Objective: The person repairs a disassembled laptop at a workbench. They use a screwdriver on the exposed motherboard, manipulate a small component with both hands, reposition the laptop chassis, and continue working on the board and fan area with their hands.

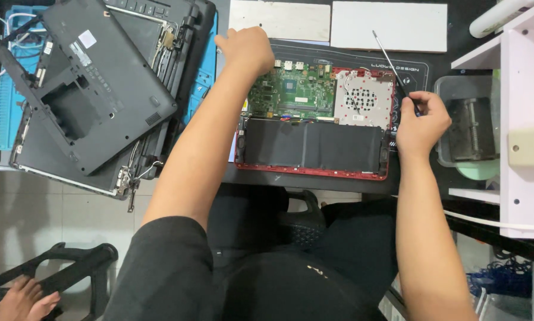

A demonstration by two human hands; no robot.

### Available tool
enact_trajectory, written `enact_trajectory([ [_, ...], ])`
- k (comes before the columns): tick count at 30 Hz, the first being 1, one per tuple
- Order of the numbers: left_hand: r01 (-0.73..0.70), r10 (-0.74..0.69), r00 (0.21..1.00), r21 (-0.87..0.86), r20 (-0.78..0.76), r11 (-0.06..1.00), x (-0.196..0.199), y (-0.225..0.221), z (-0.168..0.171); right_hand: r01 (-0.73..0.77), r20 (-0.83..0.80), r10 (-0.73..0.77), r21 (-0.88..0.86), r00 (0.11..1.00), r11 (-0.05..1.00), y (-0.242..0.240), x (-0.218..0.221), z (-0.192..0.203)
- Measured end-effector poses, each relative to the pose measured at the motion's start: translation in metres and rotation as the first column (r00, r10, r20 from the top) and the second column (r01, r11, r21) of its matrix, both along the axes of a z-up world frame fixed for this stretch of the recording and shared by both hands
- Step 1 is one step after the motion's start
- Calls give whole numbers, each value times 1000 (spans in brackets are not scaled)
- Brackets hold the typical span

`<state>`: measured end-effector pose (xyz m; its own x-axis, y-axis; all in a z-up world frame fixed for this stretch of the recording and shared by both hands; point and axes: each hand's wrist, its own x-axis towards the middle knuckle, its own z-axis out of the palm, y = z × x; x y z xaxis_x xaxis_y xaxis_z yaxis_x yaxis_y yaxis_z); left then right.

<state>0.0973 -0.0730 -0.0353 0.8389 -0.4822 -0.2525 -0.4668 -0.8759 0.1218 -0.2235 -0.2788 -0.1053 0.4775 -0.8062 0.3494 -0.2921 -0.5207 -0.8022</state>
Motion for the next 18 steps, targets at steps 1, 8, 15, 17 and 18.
enact_trajectory([
  [1, 2, -2, 1000, 0, 1, 1000, 5, 0, -8, 2, 1, -2, 0, 1000, 1000, 0, 0, 0],
  [8, 36, -37, 999, 68, 23, 997, 5, -2, -14, -6, -14, 6, -37, 1000, 999, 5, 1, 7],
  [15, 67, -67, 998, 88, -5, 994, 19, -2, -27, -14, -1, 14, -13, 1000, 1000, 3, 1, 4],
  [17, 64, -59, 997, 109, -50, 992, 18, -3, -18, -6, -11, 6, -29, 1000, 1000, 3, 1, 5],
  [18, 61, -48, 994, 129, -95, 990, 17, -2, -13, -1, -22, 0, -46, 1000, 999, 3, 1, 5],
])
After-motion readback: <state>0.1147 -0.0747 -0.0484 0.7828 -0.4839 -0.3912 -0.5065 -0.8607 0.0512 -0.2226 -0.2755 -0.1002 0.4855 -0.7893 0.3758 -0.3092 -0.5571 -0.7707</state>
